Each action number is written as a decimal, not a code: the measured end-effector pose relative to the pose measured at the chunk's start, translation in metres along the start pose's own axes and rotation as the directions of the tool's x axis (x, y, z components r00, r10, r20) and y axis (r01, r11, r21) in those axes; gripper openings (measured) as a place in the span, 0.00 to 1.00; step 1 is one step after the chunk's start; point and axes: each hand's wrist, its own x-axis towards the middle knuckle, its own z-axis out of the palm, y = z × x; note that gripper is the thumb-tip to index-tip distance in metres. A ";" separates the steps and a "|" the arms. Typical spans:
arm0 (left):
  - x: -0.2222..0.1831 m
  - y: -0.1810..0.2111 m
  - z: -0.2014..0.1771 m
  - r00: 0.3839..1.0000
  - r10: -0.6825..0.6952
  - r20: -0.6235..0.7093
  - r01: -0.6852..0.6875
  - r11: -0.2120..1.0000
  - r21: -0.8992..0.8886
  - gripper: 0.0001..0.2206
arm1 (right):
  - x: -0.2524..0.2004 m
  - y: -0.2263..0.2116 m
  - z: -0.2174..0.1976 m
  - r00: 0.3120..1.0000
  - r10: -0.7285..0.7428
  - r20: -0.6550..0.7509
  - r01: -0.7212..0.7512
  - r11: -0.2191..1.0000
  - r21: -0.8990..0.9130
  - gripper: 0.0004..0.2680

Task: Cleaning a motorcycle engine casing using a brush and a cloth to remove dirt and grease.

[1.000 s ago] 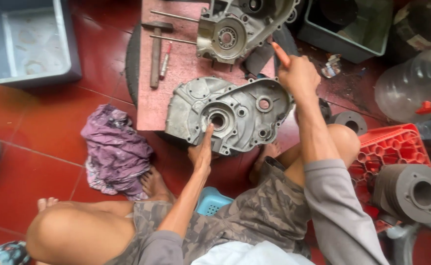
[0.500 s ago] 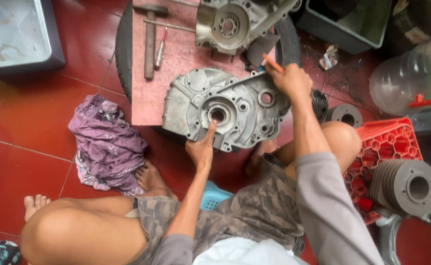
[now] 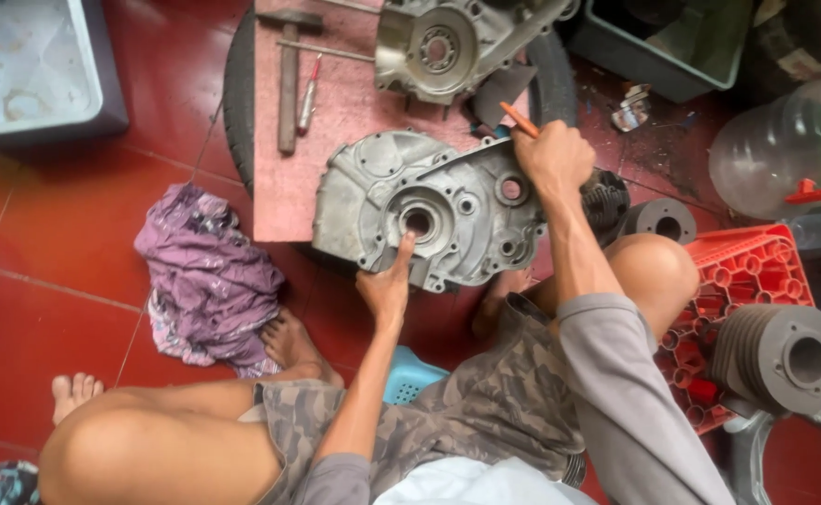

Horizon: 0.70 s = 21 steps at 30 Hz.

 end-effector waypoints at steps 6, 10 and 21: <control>-0.023 0.052 -0.002 0.995 0.101 -0.006 -0.101 0.995 -0.007 0.24 | -0.015 -0.003 -0.009 0.999 0.032 -0.028 -0.030 0.998 0.049 0.19; -0.003 0.001 -0.002 0.995 0.099 -0.019 -0.099 0.995 0.020 0.26 | -0.006 0.003 0.004 0.995 -0.087 -0.042 0.088 0.995 0.036 0.20; -0.006 0.011 0.004 0.987 0.159 -0.027 -0.158 0.987 0.031 0.26 | -0.003 0.005 0.018 0.977 -0.165 -0.138 0.167 0.986 0.001 0.19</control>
